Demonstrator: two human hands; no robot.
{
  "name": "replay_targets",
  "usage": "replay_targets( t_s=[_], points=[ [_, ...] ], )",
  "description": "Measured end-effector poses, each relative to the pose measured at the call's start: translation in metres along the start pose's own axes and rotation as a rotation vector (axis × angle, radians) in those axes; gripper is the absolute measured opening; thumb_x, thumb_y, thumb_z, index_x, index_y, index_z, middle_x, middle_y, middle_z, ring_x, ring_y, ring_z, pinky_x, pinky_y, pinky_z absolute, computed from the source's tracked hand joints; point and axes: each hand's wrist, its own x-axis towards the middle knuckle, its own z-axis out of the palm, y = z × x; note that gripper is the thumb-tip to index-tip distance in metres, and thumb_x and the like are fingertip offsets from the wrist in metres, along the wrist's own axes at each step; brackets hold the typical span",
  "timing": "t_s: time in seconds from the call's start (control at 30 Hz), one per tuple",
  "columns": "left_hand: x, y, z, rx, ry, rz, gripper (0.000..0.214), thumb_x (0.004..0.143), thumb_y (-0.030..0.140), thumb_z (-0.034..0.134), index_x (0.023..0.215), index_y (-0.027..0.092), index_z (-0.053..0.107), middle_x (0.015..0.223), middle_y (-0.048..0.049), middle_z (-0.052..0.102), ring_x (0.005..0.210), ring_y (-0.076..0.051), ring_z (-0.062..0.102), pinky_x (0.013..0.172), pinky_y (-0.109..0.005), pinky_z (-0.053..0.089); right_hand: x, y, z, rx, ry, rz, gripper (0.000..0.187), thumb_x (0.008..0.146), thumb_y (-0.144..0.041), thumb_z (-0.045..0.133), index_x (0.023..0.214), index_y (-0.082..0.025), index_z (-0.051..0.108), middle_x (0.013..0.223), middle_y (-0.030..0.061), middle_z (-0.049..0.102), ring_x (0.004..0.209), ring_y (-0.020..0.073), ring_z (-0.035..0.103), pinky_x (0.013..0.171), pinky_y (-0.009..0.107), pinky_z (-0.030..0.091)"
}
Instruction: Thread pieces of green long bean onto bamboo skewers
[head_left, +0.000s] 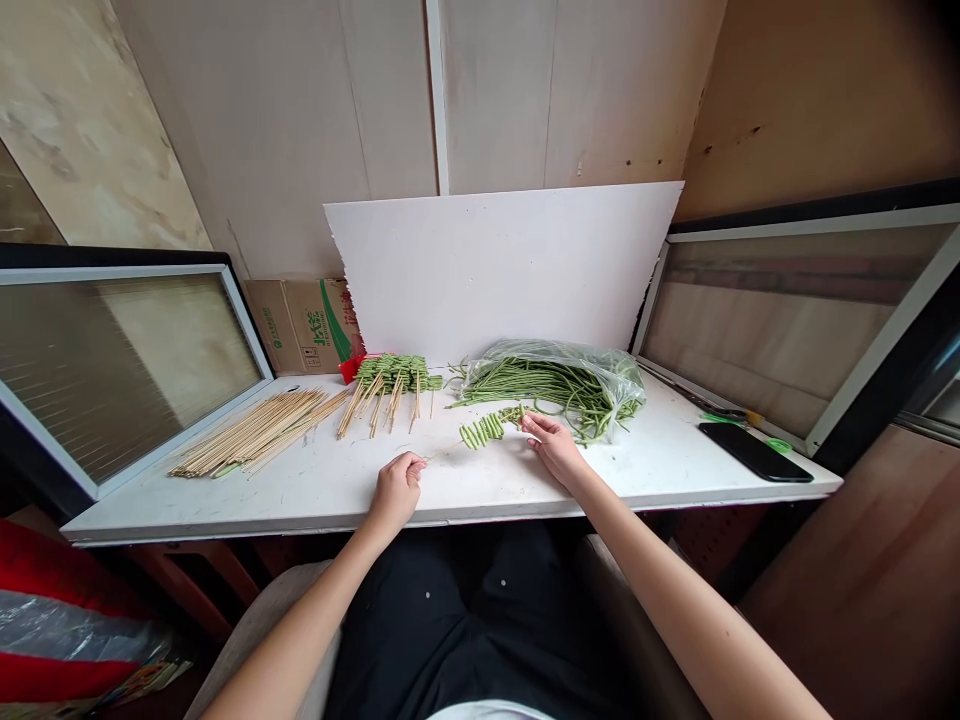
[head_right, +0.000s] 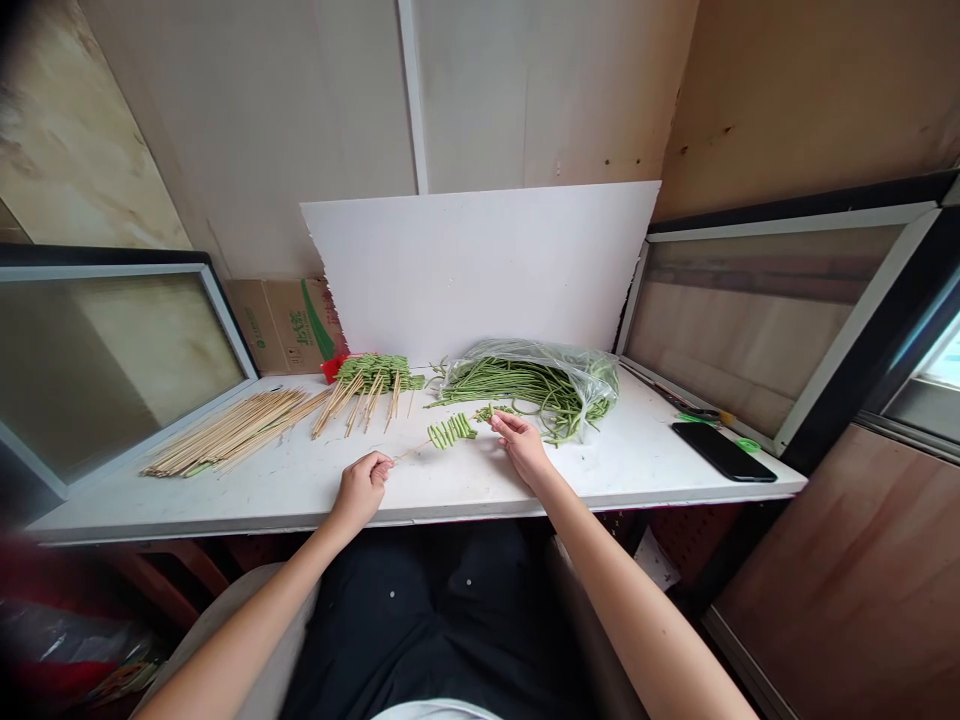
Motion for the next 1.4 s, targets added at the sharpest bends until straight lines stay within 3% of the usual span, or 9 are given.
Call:
replay_targets(
  t_s=[0.27, 0.97, 1.4],
  points=[
    [0.000, 0.001, 0.001, -0.011, -0.026, 0.014, 0.022, 0.090, 0.013, 0.050, 0.083, 0.021, 0.068, 0.077, -0.0042, 0.073, 0.075, -0.021, 0.070, 0.073, -0.030, 0.052, -0.001, 0.001, -0.001, -0.009, 0.015, -0.001, 0.049, 0.066, -0.049, 0.095, 0.107, -0.025, 0.081, 0.110, 0.0057, 0.077, 0.087, 0.0190, 0.068, 0.064, 0.027, 0.052],
    [0.000, -0.005, 0.003, 0.005, -0.043, 0.004, 0.022, 0.089, 0.010, 0.050, 0.083, 0.021, 0.067, 0.085, -0.0060, 0.076, 0.081, -0.022, 0.070, 0.075, -0.031, 0.051, -0.003, -0.002, 0.001, 0.002, 0.026, 0.004, 0.043, 0.067, -0.046, 0.094, 0.103, -0.025, 0.082, 0.112, 0.0067, 0.078, 0.098, 0.0237, 0.070, 0.067, 0.030, 0.052],
    [-0.001, -0.008, 0.004, 0.019, -0.052, 0.022, 0.022, 0.090, 0.008, 0.050, 0.080, 0.021, 0.066, 0.083, -0.0053, 0.075, 0.079, -0.021, 0.069, 0.075, -0.029, 0.049, -0.003, 0.002, 0.000, -0.100, 0.044, -0.020, 0.047, 0.064, -0.049, 0.096, 0.101, -0.023, 0.084, 0.114, 0.0105, 0.080, 0.102, 0.0277, 0.070, 0.077, 0.035, 0.053]
  ],
)
